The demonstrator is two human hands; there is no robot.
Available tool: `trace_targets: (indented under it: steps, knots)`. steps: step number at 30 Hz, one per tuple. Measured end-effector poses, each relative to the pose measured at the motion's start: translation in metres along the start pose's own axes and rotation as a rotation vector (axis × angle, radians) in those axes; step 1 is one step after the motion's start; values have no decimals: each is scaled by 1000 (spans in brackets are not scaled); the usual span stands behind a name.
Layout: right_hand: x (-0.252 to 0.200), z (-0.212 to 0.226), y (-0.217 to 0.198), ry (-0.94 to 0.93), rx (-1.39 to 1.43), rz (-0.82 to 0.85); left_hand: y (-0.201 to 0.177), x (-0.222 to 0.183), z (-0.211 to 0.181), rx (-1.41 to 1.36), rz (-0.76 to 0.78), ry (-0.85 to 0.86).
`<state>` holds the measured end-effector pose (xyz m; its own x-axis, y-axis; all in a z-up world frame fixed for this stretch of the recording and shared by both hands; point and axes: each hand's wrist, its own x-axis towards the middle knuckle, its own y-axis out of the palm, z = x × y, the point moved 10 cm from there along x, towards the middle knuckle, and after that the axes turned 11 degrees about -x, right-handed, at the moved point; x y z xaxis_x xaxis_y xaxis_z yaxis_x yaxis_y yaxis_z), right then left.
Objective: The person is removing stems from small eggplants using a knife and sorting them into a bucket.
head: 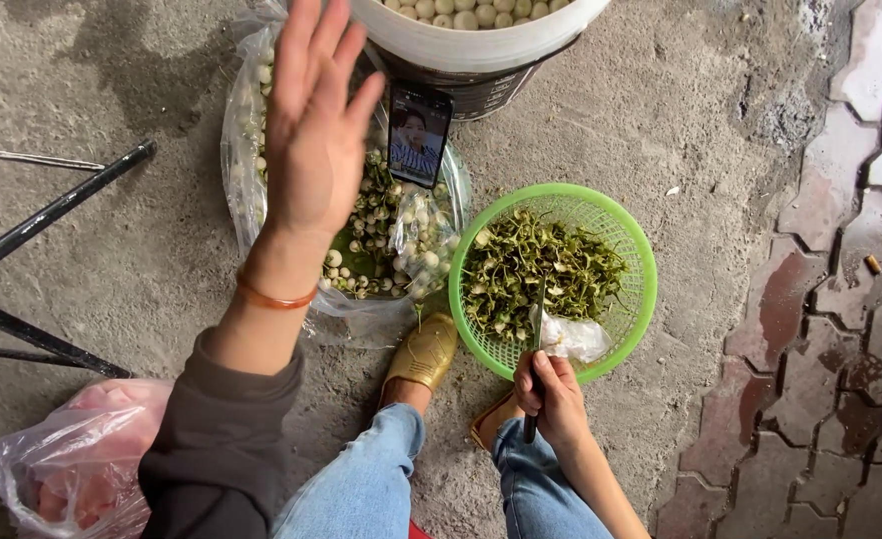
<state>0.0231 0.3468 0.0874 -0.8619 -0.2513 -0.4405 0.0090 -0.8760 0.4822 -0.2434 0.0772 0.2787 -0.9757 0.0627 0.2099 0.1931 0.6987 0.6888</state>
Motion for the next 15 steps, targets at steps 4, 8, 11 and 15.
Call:
trace_targets:
  steps: [4, 8, 11, 15]
  knots:
    - [-1, -4, 2, 41, -19, 9, -126, -65, 36, 791, -160, 68]
    - [1, -6, -3, 75, 56, -85, -249, -169, 114, 1487, -253, -868]
    - [5, -15, -6, 117, 55, -116, -266, -196, 146, 1574, -46, -885]
    - [7, -20, -6, 122, -1, -118, -279, -202, 166, 1639, 79, -833]
